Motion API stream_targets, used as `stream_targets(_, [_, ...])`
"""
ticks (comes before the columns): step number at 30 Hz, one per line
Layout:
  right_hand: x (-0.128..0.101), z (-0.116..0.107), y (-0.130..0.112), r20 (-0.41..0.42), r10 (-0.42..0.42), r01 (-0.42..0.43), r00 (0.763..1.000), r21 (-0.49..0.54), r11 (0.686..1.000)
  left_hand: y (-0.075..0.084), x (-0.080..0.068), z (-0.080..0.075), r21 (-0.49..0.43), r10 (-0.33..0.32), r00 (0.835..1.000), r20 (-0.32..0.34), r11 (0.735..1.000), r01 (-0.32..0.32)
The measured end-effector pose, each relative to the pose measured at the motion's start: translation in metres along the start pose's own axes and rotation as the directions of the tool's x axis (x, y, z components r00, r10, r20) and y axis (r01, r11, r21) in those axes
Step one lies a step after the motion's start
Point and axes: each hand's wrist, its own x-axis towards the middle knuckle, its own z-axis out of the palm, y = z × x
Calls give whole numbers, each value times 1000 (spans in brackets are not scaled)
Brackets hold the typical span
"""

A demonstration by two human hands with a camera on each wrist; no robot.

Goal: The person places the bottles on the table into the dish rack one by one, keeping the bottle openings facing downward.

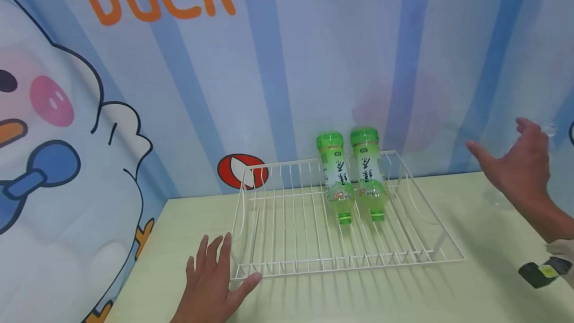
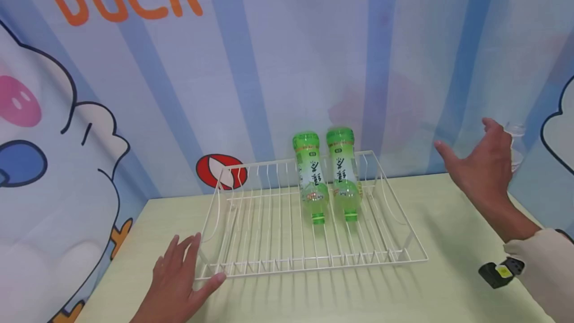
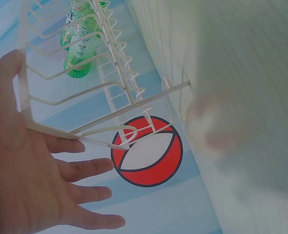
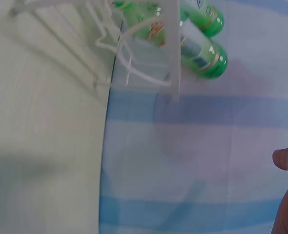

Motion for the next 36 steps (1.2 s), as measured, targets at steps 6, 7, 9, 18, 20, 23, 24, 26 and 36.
stream_targets(6, [0, -3, 36, -126, 51, -53, 991, -18, 998, 1, 0, 0, -6, -8, 1000, 6, 1000, 8])
stream_targets(7, [0, -3, 42, -147, 56, -60, 988, -26, 998, 1, 0, 0, -10, -9, 1000, 4, 1000, 9])
stream_targets(9, [-3, -6, 53, -148, 89, -98, 985, -53, 994, 2, 1, 0, -15, -8, 1000, 1, 1000, 8])
stream_targets(18, [-8, 1, 95, -56, 248, -247, 967, 24, 969, 0, 0, 0, 3, -9, 1000, 10, 1000, 9])
stream_targets(20, [-8, 6, 102, -68, 239, -235, 969, 56, 970, 0, 0, 0, 0, -4, 1000, 5, 1000, 4])
stream_targets(23, [-10, 13, 110, -45, 273, -270, 961, 70, 960, 0, 0, 0, -7, 1, 1000, -3, 1000, -1])
stream_targets(24, [-11, 15, 111, -27, 294, -292, 955, 67, 954, 1, 0, 0, -10, 0, 1000, -4, 1000, 0])
stream_targets(26, [-12, 19, 113, -17, 319, -317, 948, 74, 946, 1, 1, 0, -9, -2, 1000, -3, 1000, 2])
stream_targets(36, [-13, 43, 127, 12, 413, -412, 911, 80, 907, 2, -1, 0, -12, -18, 1000, 13, 1000, 18])
